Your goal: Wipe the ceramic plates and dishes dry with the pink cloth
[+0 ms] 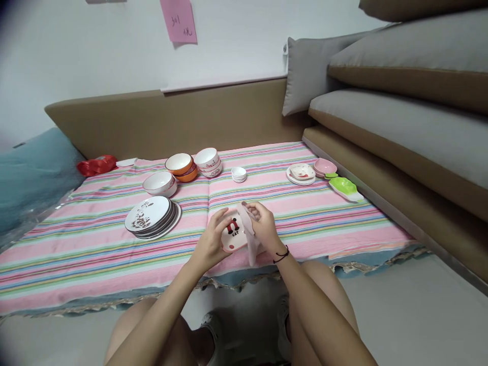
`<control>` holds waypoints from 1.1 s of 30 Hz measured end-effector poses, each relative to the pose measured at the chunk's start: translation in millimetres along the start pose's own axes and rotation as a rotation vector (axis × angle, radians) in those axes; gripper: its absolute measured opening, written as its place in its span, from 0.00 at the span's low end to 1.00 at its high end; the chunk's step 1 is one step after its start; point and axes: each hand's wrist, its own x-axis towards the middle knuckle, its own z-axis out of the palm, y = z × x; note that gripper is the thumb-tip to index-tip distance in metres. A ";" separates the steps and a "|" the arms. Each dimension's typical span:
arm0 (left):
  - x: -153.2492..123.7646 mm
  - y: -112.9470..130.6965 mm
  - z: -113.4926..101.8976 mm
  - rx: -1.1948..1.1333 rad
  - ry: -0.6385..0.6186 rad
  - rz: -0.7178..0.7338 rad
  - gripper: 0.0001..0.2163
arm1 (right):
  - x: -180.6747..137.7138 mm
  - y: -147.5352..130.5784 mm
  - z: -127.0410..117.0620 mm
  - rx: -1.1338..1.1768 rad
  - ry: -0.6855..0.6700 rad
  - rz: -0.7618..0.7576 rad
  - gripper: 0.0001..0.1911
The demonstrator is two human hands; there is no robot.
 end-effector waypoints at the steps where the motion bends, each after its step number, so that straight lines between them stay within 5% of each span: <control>1: 0.3 -0.1 0.1 -0.011 0.032 -0.029 0.38 | -0.6 1.9 0.9 0.039 -0.001 0.024 0.10; 8: 1.5 -14.7 -3.2 -0.011 0.271 -0.163 0.48 | -8.4 3.6 8.8 0.179 -0.105 0.103 0.10; 20: 0.3 -4.9 -6.6 -0.074 -0.066 0.036 0.42 | 1.1 -3.6 2.1 0.120 -0.082 0.042 0.07; 29: 2.9 -12.4 -14.8 0.014 0.227 -0.128 0.43 | -1.4 -2.1 3.4 0.161 -0.169 0.141 0.07; 33: 3.5 -17.3 -20.4 0.015 0.220 -0.107 0.45 | -4.0 0.1 10.1 0.234 -0.173 0.222 0.07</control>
